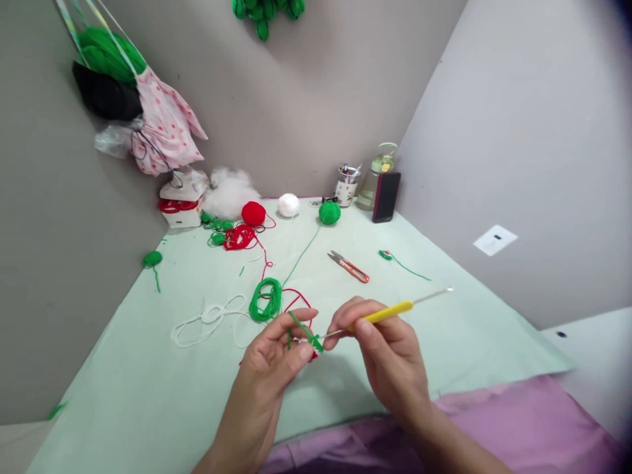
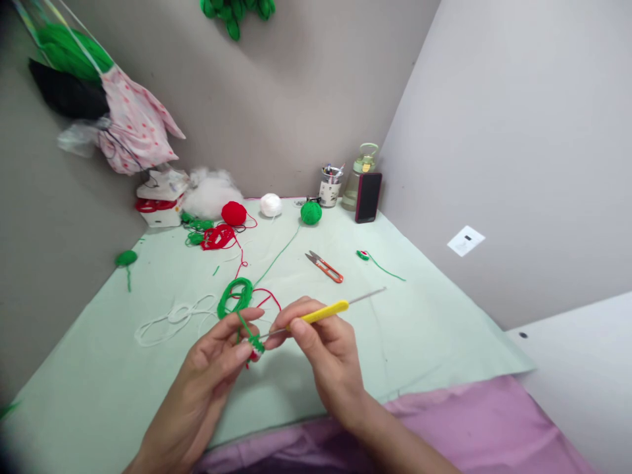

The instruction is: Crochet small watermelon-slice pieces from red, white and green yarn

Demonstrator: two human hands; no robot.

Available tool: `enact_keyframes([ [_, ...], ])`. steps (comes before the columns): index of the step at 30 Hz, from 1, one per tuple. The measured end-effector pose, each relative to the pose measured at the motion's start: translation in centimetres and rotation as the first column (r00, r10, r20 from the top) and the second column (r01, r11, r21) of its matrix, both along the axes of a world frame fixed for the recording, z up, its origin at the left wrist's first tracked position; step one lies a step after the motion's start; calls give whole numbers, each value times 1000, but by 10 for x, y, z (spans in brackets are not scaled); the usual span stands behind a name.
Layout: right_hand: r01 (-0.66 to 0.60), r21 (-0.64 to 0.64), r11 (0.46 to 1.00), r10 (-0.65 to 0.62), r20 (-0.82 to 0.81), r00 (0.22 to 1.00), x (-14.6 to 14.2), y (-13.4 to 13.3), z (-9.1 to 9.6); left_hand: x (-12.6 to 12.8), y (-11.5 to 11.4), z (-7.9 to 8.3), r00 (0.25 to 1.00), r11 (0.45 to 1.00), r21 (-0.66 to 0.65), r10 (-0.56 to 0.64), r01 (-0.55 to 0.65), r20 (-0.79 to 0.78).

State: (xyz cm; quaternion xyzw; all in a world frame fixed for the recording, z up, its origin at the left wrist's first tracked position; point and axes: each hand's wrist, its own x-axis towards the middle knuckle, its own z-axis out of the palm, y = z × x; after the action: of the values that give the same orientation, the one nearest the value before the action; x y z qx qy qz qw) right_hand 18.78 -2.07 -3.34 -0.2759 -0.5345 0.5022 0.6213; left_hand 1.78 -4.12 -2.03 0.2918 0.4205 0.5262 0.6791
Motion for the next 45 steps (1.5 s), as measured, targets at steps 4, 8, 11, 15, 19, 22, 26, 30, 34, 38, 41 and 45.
enact_keyframes([
  [4, -77, -126, 989, 60, -133, 989, -3, 2, 3, 0, 0, 0, 1000, 1000, -8, -20, 21, 20],
  [8, -123, -129, 984, 104, -142, 984, -8, 2, 0, 1, 1, -1, 997, 999, -19, -31, 32, 75],
  [11, -113, -24, 993, 111, -74, 991, -9, 1, -4, 2, 0, -1, 996, 1000, -18, -21, 23, 92],
  [15, -49, 115, 992, 38, 95, 995, -6, 1, -3, 3, 0, -1, 995, 1000, -11, 18, -17, 98],
  [19, 17, 176, 984, -48, 176, 983, -3, -1, -1, 3, -1, 0, 993, 1000, -20, 23, -21, 120],
  [22, 61, 121, 991, -76, 123, 989, -2, 0, -4, 4, -1, 1, 993, 1000, -23, 25, -22, 120],
  [26, 29, 10, 1000, -29, 42, 999, -2, 2, -9, 4, 0, 2, 995, 1000, -14, 21, -19, 102],
  [30, -3, -52, 999, 2, -23, 1000, -2, 2, -8, 5, 1, 3, 995, 1000, -7, 21, -21, 98],
  [34, -18, -108, 994, 11, -65, 998, -4, 4, -3, 6, 1, 5, 997, 999, 12, 47, -48, 69],
  [38, -62, -111, 992, 57, -53, 997, -2, 6, 0, 5, -1, 5, 998, 999, 30, 34, -36, 43],
  [41, -23, -45, 999, 26, 54, 998, 2, 2, 2, 3, -2, 3, 999, 998, 51, 35, -35, -15],
  [45, 66, 260, 963, -158, 350, 923, 7, -8, 2, 3, -3, -3, 988, 991, 93, 107, -97, -107],
])
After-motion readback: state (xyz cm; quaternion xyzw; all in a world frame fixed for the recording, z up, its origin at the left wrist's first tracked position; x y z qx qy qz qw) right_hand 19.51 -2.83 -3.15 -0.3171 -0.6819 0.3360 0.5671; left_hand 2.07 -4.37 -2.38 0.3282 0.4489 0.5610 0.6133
